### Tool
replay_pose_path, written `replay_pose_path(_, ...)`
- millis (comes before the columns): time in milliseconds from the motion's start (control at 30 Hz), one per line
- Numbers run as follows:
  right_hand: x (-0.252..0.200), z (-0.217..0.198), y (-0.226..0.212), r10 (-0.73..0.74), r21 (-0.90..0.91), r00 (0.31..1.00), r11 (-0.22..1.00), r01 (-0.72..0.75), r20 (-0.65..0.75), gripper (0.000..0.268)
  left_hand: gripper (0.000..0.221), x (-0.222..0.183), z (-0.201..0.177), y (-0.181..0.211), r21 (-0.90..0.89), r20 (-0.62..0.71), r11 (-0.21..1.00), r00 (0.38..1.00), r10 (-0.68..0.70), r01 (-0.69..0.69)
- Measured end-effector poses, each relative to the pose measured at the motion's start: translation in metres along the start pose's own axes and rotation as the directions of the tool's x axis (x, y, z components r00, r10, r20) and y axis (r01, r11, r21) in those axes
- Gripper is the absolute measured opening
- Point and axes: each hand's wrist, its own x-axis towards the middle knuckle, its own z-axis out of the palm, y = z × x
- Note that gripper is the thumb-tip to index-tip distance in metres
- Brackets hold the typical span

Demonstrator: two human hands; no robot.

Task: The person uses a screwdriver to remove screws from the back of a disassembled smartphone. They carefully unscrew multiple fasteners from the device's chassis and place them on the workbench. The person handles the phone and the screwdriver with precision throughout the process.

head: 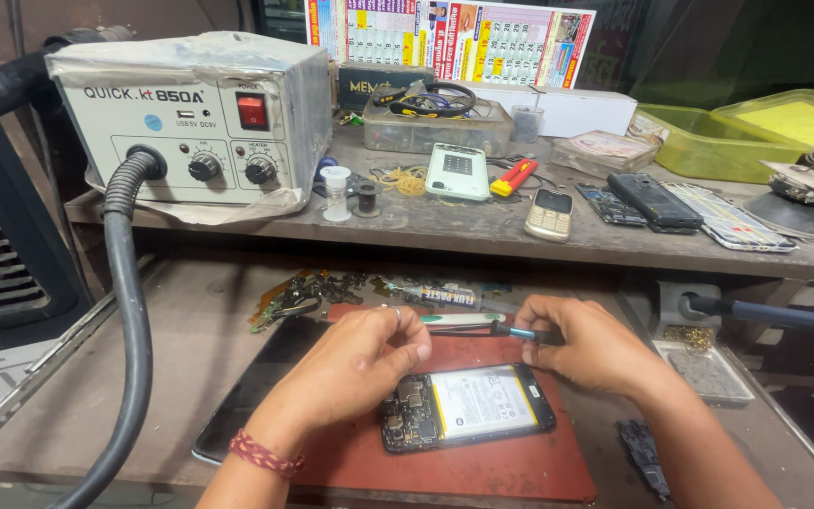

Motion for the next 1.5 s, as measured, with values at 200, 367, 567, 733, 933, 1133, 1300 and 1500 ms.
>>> replay_pose_path(200,-0.01,0.0,-0.006,0.003,0.032,1.0,0.999,-0.004,0.027,0.033,0.018,0.002,0.013,0.008,0.005,0.025,1.0,0.999,0.024,-0.024)
replay_pose_path(367,-0.016,-0.002,-0.01,0.027,0.012,1.0,1.0,-0.027,0.017,0.034,0.013,0.004,0.024,0.008,-0.006,0.044,0.999,0.998,0.044,-0.044)
replay_pose_path(567,-0.019,-0.001,-0.014,0.017,-0.061,1.0,0.998,-0.017,-0.005,0.032,0.012,0.005,0.024,0.008,0.048,0.048,0.997,0.997,0.063,-0.065)
replay_pose_path(733,-0.017,-0.003,-0.022,-0.127,0.004,0.991,0.992,0.127,-0.044,0.032,0.016,0.0,0.009,0.0,0.061,0.008,0.996,0.998,0.061,-0.061)
replay_pose_path(933,-0.007,0.01,-0.057,-0.25,0.122,0.968,0.961,0.248,0.007,0.03,0.02,-0.014,-0.005,-0.015,0.048,-0.047,0.999,0.999,-0.02,0.022)
replay_pose_path(1133,0.009,0.037,-0.076,-0.385,0.233,0.92,0.903,0.361,0.067,0.019,0.018,-0.02,-0.008,-0.027,0.092,-0.079,0.996,0.997,0.014,-0.007)
replay_pose_path(1300,0.016,0.054,-0.076,-0.388,0.483,0.909,0.832,0.273,0.155,0.019,0.022,-0.019,-0.009,-0.037,0.133,-0.1,0.99,0.995,-0.025,0.038)
replay_pose_path(1500,0.028,0.065,-0.077,-0.401,0.609,0.904,0.757,0.235,0.15,0.021,0.03,-0.016,-0.002,-0.053,0.119,-0.153,0.992,0.987,0.049,-0.031)
